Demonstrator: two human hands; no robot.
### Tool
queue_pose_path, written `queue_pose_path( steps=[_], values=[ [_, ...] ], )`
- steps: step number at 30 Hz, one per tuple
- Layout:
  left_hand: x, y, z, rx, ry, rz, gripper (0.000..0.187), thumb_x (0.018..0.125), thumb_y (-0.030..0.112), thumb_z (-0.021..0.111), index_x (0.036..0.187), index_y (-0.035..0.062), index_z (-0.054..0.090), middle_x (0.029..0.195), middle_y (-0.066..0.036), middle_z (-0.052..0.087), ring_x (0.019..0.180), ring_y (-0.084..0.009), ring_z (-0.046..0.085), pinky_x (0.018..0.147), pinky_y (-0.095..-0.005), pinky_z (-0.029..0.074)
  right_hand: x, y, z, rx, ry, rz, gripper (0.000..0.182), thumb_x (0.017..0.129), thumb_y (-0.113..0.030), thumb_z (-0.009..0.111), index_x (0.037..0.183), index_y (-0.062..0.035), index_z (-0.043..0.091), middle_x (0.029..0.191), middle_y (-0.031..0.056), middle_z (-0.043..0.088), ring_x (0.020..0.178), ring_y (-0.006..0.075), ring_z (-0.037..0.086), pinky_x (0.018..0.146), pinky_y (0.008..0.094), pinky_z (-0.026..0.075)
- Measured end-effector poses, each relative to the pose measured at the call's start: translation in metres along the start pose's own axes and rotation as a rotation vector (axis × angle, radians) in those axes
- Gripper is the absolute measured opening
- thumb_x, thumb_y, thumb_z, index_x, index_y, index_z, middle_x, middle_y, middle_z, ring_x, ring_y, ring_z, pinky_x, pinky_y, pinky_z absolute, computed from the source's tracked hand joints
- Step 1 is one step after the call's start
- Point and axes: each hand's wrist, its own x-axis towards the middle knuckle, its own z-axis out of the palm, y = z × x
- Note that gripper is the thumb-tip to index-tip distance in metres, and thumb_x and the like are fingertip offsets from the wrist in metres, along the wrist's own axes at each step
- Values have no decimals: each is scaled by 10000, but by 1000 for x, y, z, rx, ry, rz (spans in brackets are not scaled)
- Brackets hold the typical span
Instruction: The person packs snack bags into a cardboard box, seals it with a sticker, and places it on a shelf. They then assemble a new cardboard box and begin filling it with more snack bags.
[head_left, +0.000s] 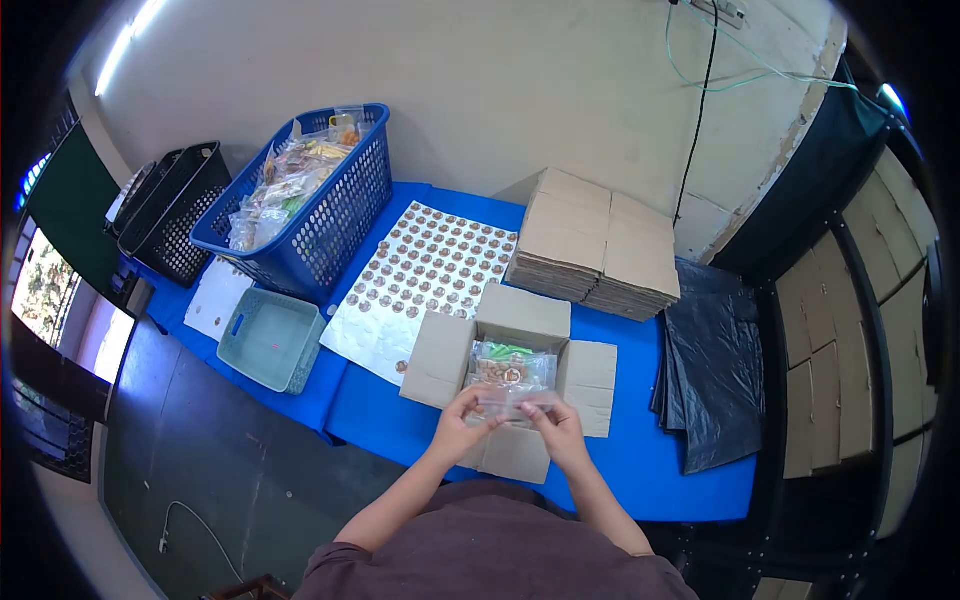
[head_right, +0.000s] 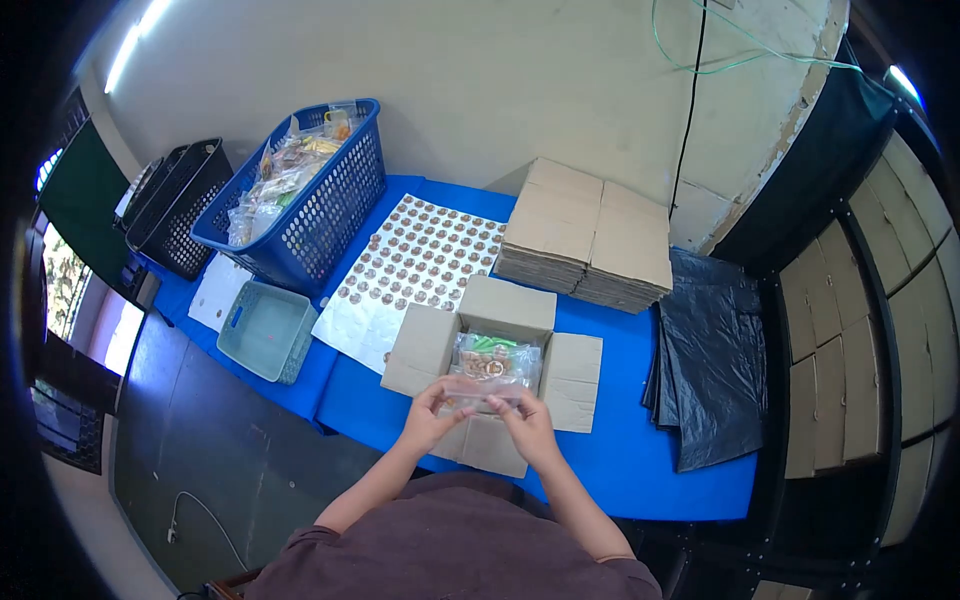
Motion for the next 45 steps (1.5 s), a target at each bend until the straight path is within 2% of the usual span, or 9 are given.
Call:
queue_pose_path(
  steps=[5,12,15,17,21,30,34,42,45],
  values=[
    [2,11,-9,-102,24,-239,210,927,153,623,1066,-1,657,974,-47,670,964,-89,582,856,-249,445,0,0,11,26,6,-46,290,977,-220,544,1172,-23,629,1148,83,620,1036,132,559,920,277,412],
    [2,19,-1,-103,307,-57,259,959,166,573,1125,-25,627,1021,-59,671,1000,-118,595,909,-278,450,-4,-11,14,-147,195,-213,382,1018,-272,440,1268,-12,567,1201,99,606,1148,169,519,1036,320,337],
    [-3,19,3,-166,249,-169,277,947,159,586,1148,-30,613,1105,-89,650,1093,-158,567,968,-294,412,-7,-18,22,-116,186,-311,352,1001,-225,464,1273,-30,574,1246,126,530,1160,215,501,1026,328,347],
    [-7,21,23,-164,116,70,365,928,154,609,1243,-24,557,1246,-126,574,1200,-198,501,1026,-332,372,-10,-30,26,-346,-83,-495,368,953,-225,545,1269,-38,577,1265,142,490,1171,261,481,1021,369,358],
    [-5,32,18,24,-69,24,457,919,177,622,1319,-13,506,1339,-142,519,1227,-218,487,1034,-345,365,-8,-19,23,-440,169,-530,388,855,-202,669,1207,-55,598,1228,135,463,1203,276,436,1020,395,344],
    [-3,26,-4,-142,-335,-96,538,1016,371,393,1369,-32,437,1342,-175,517,1238,-246,486,1079,-365,313,-2,-13,-1,-138,-52,-278,284,956,-143,536,1192,1,606,1199,139,581,1145,233,533,1011,346,379],
    [2,39,3,-156,-51,-65,671,1004,486,314,1439,-24,314,1408,-183,443,1313,-265,410,1101,-382,284,1,-19,-10,25,163,-185,371,1013,-245,432,1250,-3,583,1275,148,573,1211,232,507,1047,361,356],
    [-10,36,32,-13,-40,-63,781,848,117,701,1470,-9,244,1428,-171,422,1330,-229,398,1095,-374,299,9,-21,9,-307,-12,-395,336,919,-157,598,1234,-41,602,1240,163,545,1212,280,495,1035,376,366],
    [-9,32,22,38,-3,-31,612,813,85,735,1351,-21,461,1330,-174,531,1247,-217,493,1044,-337,371,10,-29,16,-226,88,-316,224,852,-112,661,1061,-31,656,1227,141,517,1253,269,420,1046,379,332]
  ],
)
